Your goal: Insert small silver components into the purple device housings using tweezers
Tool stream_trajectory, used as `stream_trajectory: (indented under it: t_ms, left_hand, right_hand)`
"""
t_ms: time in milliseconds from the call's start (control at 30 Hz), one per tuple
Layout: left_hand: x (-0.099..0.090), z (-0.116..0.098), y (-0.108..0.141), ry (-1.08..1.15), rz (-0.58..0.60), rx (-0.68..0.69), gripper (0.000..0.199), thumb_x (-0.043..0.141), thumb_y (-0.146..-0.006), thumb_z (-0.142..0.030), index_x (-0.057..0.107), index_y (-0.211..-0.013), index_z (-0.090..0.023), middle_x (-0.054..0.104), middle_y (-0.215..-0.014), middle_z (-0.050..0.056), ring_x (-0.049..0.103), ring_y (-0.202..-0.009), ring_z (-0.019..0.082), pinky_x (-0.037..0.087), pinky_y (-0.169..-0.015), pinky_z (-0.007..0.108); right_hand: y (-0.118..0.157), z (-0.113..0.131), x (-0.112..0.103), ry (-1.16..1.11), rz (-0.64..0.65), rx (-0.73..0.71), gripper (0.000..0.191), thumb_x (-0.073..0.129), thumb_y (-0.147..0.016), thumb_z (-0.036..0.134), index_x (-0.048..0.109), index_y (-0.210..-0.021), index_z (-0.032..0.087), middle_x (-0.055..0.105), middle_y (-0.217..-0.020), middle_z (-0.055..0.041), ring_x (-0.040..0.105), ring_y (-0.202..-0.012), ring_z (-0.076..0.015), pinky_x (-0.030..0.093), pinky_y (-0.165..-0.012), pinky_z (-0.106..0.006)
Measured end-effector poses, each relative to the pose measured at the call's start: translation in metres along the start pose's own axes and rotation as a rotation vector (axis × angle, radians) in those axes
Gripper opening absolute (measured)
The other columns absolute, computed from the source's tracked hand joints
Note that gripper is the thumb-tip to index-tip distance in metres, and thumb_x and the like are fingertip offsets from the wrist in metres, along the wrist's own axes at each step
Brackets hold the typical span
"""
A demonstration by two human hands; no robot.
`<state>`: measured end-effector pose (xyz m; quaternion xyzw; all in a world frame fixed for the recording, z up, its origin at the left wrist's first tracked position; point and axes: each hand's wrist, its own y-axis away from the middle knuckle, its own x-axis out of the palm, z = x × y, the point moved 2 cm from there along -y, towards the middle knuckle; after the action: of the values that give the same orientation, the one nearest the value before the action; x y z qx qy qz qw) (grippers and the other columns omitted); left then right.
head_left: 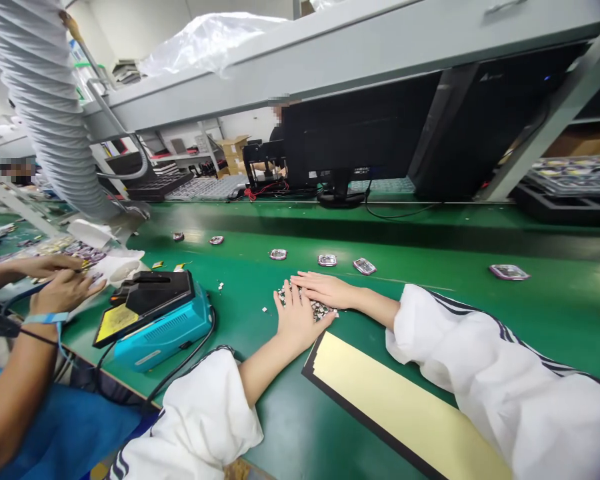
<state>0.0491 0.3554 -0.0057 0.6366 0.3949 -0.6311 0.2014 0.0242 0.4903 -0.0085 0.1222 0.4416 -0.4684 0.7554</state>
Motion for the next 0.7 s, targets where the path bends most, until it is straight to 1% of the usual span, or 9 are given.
stream_trajectory:
  t_ms: [100, 167, 233, 300, 400, 467, 533, 600, 700]
  left_hand:
    - [-0.016, 0.024, -0.006, 0.023, -0.089, -0.040, 0.056, 0.032, -0.081, -0.050, 0.042, -0.119, -0.009, 0.035, -0.131, 0.016, 0.021, -0.126, 0.032, 0.020, -0.100, 0.052]
    - [-0.028, 0.052, -0.011, 0.007, -0.170, -0.157, 0.045, 0.031, -0.084, -0.038, 0.045, -0.115, -0.010, 0.036, -0.131, 0.015, 0.021, -0.127, 0.029, 0.023, -0.101, 0.046]
    - [-0.035, 0.083, -0.014, -0.018, -0.225, -0.309, 0.046, 0.030, -0.084, -0.035, 0.043, -0.117, -0.006, 0.032, -0.132, 0.020, 0.017, -0.127, 0.032, 0.021, -0.099, 0.051]
    - [-0.032, 0.108, -0.016, -0.031, -0.231, -0.430, 0.051, 0.032, -0.083, -0.037, 0.041, -0.118, -0.001, 0.029, -0.130, 0.028, 0.015, -0.126, 0.039, 0.018, -0.095, 0.060]
    - [-0.019, 0.126, -0.017, -0.009, -0.179, -0.496, 0.058, 0.034, -0.081, -0.042, 0.042, -0.114, 0.005, 0.034, -0.124, 0.034, 0.021, -0.122, 0.043, 0.020, -0.091, 0.063]
    - [-0.011, 0.124, -0.017, 0.033, -0.133, -0.444, 0.058, 0.031, -0.082, -0.042, 0.042, -0.114, 0.005, 0.037, -0.123, 0.032, 0.026, -0.122, 0.039, 0.023, -0.094, 0.057]
    - [-0.008, 0.115, -0.016, 0.091, -0.090, -0.327, 0.054, 0.028, -0.084, -0.041, 0.040, -0.118, 0.000, 0.040, -0.125, 0.025, 0.031, -0.122, 0.031, 0.025, -0.098, 0.048]
    - [-0.011, 0.103, -0.013, 0.156, -0.045, -0.181, 0.051, 0.028, -0.085, -0.040, 0.039, -0.121, -0.006, 0.044, -0.125, 0.017, 0.036, -0.120, 0.025, 0.027, -0.100, 0.042]
    - [-0.020, 0.087, -0.005, 0.251, 0.020, 0.020, 0.049, 0.030, -0.085, -0.040, 0.033, -0.127, -0.014, 0.043, -0.126, 0.010, 0.038, -0.118, 0.020, 0.029, -0.100, 0.037]
  right_hand:
    - [0.005, 0.002, -0.006, -0.011, 0.004, -0.007, 0.046, 0.030, -0.088, 0.042, 0.031, -0.130, 0.023, 0.029, -0.137, 0.0023, 0.020, -0.128, -0.0154, 0.015, -0.107, -0.035]
    - [0.010, 0.005, -0.012, -0.032, -0.003, 0.000, 0.045, 0.028, -0.089, 0.042, 0.030, -0.130, 0.023, 0.026, -0.138, 0.0018, 0.019, -0.128, -0.0154, 0.016, -0.106, -0.035]
    - [0.019, 0.007, -0.019, -0.055, -0.016, 0.018, 0.045, 0.027, -0.089, 0.042, 0.031, -0.130, 0.023, 0.025, -0.139, 0.0011, 0.019, -0.128, -0.0159, 0.017, -0.106, -0.036]
    - [0.031, 0.008, -0.024, -0.075, -0.037, 0.054, 0.046, 0.026, -0.089, 0.044, 0.032, -0.129, 0.022, 0.025, -0.139, -0.0009, 0.020, -0.128, -0.0166, 0.019, -0.105, -0.037]
    - [0.051, 0.010, -0.026, -0.080, -0.074, 0.140, 0.048, 0.023, -0.089, 0.045, 0.034, -0.128, 0.020, 0.028, -0.137, -0.0038, 0.022, -0.127, -0.0181, 0.019, -0.105, -0.038]
    - [0.062, 0.014, -0.023, -0.067, -0.093, 0.203, 0.049, 0.025, -0.088, 0.047, 0.032, -0.130, 0.021, 0.027, -0.138, -0.0040, 0.019, -0.128, -0.0196, 0.018, -0.105, -0.041]
    - [0.070, 0.022, -0.017, -0.047, -0.105, 0.258, 0.054, 0.031, -0.085, 0.050, 0.027, -0.132, 0.022, 0.022, -0.140, -0.0037, 0.016, -0.128, -0.0211, 0.018, -0.105, -0.042]
    - [0.077, 0.037, -0.012, -0.021, -0.122, 0.312, 0.061, 0.035, -0.083, 0.052, 0.022, -0.133, 0.022, 0.015, -0.141, -0.0047, 0.012, -0.129, -0.0227, 0.018, -0.105, -0.044]
    - [0.093, 0.069, -0.007, 0.020, -0.166, 0.409, 0.066, 0.035, -0.082, 0.053, 0.019, -0.134, 0.017, 0.008, -0.142, -0.0082, 0.006, -0.129, -0.0258, 0.018, -0.103, -0.049]
